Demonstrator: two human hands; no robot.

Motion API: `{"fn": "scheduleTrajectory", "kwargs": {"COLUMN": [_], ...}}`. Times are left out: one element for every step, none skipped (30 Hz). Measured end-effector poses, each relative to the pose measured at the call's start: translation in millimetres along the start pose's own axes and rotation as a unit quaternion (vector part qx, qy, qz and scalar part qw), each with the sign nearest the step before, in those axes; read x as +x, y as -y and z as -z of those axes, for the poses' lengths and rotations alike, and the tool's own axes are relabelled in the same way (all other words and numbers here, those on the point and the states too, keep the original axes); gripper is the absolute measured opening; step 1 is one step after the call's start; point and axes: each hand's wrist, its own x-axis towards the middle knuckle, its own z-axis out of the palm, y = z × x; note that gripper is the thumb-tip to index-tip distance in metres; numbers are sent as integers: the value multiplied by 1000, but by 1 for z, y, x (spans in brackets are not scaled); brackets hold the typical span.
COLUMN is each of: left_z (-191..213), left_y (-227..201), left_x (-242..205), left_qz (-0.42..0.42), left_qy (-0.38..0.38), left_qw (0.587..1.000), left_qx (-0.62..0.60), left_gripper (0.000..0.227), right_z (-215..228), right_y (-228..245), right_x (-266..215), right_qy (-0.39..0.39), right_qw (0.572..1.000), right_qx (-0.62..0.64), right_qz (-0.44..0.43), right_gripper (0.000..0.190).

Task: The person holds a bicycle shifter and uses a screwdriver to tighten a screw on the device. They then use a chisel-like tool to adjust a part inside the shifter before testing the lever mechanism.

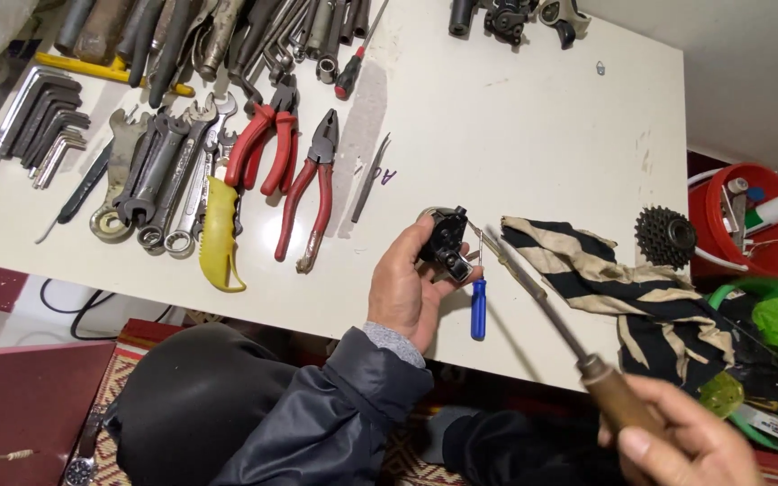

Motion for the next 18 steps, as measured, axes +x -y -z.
{"fn": "scheduleTrajectory", "kwargs": {"left_z": [0, 1, 1, 1, 1, 3, 4, 5, 6, 7, 9, 8, 8, 8, 8, 9, 9, 9], "left_y": [0, -1, -2, -2, -2, -1, -1, 0, 0, -1, -1, -2, -3, -5, -5, -5, -5, -5], "left_x": [0, 0, -2, -4, -6, -5, -3, -1, -2, -2, -3, -4, -6, -7, -7, -7, -7, -7], "left_qz": [-13, -26, -26, -40, -53, -53, -48, -42, -43, -48, -53, -53, -53, -52, -53, -55, -57, -56], "left_qy": [5, 10, 10, 24, 38, 39, 19, -2, -3, 7, 17, 17, 19, 21, 21, 24, 28, 29], "left_qw": [1000, 1000, 1000, 999, 997, 997, 998, 998, 998, 997, 996, 996, 996, 996, 996, 996, 995, 996], "left_qx": [7, 14, 13, 28, 43, 43, 49, 54, 53, 61, 68, 67, 69, 71, 69, 70, 71, 71], "left_gripper": [41, 39, 39, 36, 33, 33, 32, 32, 32, 33, 33, 33, 33, 33, 33, 34, 34, 34], "right_z": [-9, -19, -20, -21, -22, -27, -32, -37, -34, -31, -29, -27, -26, -25, -24, -24, -23, -21], "right_y": [1, 3, 1, -1, -4, 1, 6, 11, 4, -2, -9, -13, -16, -20, -20, -20, -20, -19], "right_x": [-8, -16, -14, -14, -13, -16, -19, -22, -18, -14, -11, -10, -8, -6, -6, -7, -7, -6], "right_qy": [-31, -61, -60, -43, -26, -26, -28, -29, -28, -6, 16, 16, 28, 39, 40, 65, 90, 89], "right_qw": [999, 995, 995, 996, 997, 996, 998, 998, 998, 999, 999, 999, 999, 997, 997, 997, 994, 994], "right_qx": [-37, -72, -73, -75, -77, -77, -50, -23, -23, -29, -35, -36, -37, -37, -39, 5, 49, 49], "right_qz": [4, 8, 9, -5, -19, -18, -36, -53, -52, -28, -3, -3, 25, 52, 53, 45, 38, 38], "right_gripper": [60, 57, 57, 56, 54, 54, 53, 52, 52, 50, 49, 49, 49, 50, 50, 50, 51, 51]}}
